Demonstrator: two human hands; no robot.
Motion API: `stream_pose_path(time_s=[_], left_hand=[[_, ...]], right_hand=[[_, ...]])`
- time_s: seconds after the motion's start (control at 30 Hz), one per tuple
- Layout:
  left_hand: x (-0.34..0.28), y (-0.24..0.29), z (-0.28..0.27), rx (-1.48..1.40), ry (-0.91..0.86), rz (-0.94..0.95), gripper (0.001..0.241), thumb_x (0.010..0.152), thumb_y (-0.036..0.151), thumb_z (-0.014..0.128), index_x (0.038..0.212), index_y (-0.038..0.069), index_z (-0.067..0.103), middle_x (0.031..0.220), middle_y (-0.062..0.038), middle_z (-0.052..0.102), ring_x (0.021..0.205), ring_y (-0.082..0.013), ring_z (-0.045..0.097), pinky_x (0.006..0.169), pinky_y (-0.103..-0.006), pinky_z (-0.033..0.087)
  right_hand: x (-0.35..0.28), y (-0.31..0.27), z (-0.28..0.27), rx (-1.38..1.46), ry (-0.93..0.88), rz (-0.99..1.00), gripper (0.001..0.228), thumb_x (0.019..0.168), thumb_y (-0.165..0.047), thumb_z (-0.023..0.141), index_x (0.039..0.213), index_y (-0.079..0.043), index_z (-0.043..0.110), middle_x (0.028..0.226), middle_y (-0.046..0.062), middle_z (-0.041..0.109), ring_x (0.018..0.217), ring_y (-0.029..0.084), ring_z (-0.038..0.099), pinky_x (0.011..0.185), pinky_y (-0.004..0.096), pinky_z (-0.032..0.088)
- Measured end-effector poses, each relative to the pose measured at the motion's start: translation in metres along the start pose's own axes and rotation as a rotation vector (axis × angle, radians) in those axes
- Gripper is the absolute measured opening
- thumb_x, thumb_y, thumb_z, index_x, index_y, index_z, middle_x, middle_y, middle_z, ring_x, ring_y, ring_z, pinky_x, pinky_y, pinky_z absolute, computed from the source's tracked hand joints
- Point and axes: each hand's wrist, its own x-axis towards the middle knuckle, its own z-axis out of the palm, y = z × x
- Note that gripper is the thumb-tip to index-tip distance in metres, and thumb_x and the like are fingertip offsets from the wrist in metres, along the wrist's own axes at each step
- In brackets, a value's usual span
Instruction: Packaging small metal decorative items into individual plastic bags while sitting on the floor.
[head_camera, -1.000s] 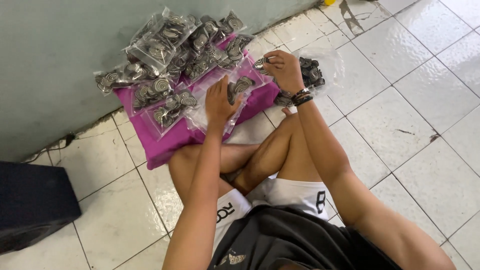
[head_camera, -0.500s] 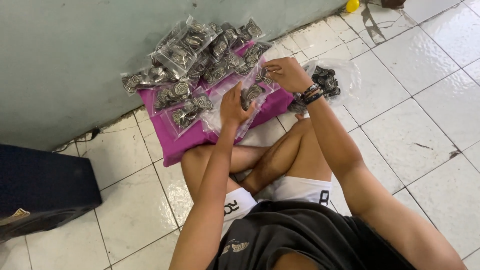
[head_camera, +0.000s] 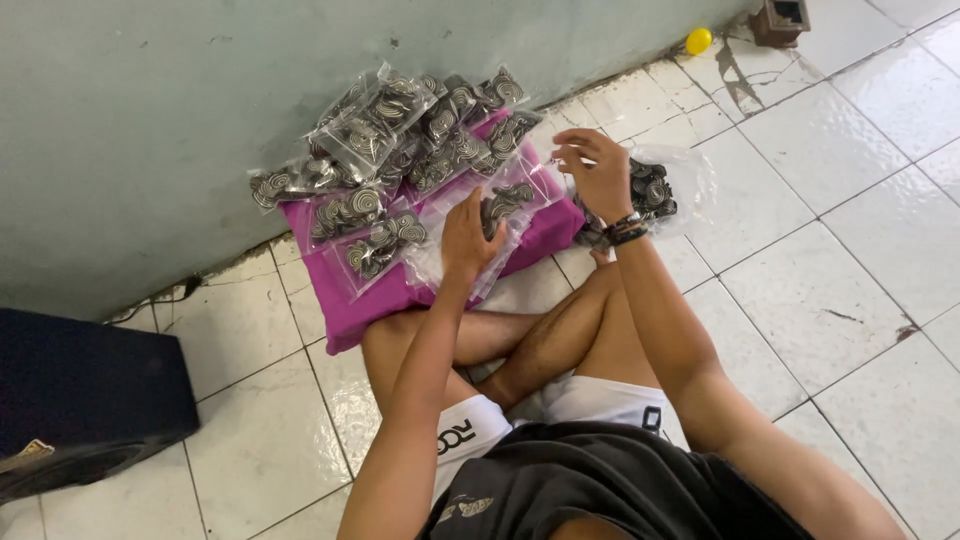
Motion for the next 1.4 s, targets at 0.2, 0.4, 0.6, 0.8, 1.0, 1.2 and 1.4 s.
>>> stream_pose_path(time_s=[0.2,0.4,0.6,0.8,1.0,1.2,1.4], left_hand=[[0.006,0.005,-0.003,-0.006,-0.020,-0.025,0.075,0.087,0.044,0.068,0.146,0.001,0.052,0.116,-0.021,0.070,0.108,-0.0347,0.071,0.103,-0.0443,0.053],[0.006,0.000,0.003,0.010,0.003,-0.028,0.079,0.084,0.049,0.070,0.145,0.002,0.053,0.112,-0.020,0.070,0.106,-0.0338,0.071,0.103,-0.0434,0.053],[0.006,0.001,0.003,0.011,0.044,-0.003,0.077,0.083,0.048,0.070,0.143,0.002,0.055,0.109,-0.019,0.071,0.103,-0.0332,0.072,0.101,-0.0436,0.054],[0.004,-0.002,0.013,0.023,0.093,0.007,0.077,0.080,0.046,0.071,0.141,0.001,0.058,0.105,-0.019,0.072,0.099,-0.0342,0.073,0.098,-0.0446,0.055],[0.009,0.001,0.002,0.023,0.061,0.022,0.076,0.082,0.047,0.069,0.141,0.000,0.057,0.103,-0.019,0.072,0.100,-0.0332,0.074,0.096,-0.0444,0.056],[0.008,-0.001,0.007,0.010,0.063,0.012,0.077,0.082,0.048,0.069,0.141,0.000,0.057,0.103,-0.020,0.073,0.102,-0.0344,0.073,0.098,-0.0446,0.054],[0.008,0.001,0.002,0.007,0.036,0.005,0.077,0.082,0.049,0.068,0.141,0.001,0.057,0.103,-0.019,0.073,0.103,-0.0342,0.074,0.099,-0.0450,0.054]], right_hand=[[-0.042,0.098,-0.063,-0.233,0.459,0.061,0.011,0.098,0.000,0.064,0.106,0.000,0.072,0.090,0.018,0.076,0.074,0.024,0.073,0.061,0.037,0.063],[-0.034,0.212,-0.111,-0.873,0.136,0.306,0.020,0.090,-0.009,0.065,0.104,-0.005,0.078,0.088,0.014,0.075,0.083,0.036,0.074,0.070,0.052,0.064],[-0.017,0.226,-0.094,-1.191,-0.226,0.598,0.028,0.087,-0.016,0.074,0.107,0.003,0.075,0.109,0.027,0.071,0.109,0.047,0.067,0.078,0.062,0.063],[-0.035,0.190,-0.084,-1.132,-0.216,0.616,0.054,0.088,-0.028,0.076,0.131,0.002,0.065,0.138,0.029,0.058,0.133,0.050,0.050,0.093,0.069,0.056],[-0.034,0.216,-0.080,-1.147,-0.180,0.586,0.043,0.091,-0.023,0.069,0.127,-0.001,0.065,0.128,0.024,0.064,0.119,0.045,0.064,0.093,0.063,0.058],[-0.043,0.250,-0.091,-1.173,-0.219,0.508,0.021,0.089,-0.026,0.070,0.092,-0.007,0.079,0.093,0.019,0.077,0.097,0.044,0.073,0.081,0.058,0.061],[-0.047,0.251,-0.093,-1.177,-0.265,0.472,0.021,0.088,-0.030,0.068,0.095,-0.017,0.082,0.098,0.016,0.078,0.103,0.039,0.073,0.086,0.055,0.062]])
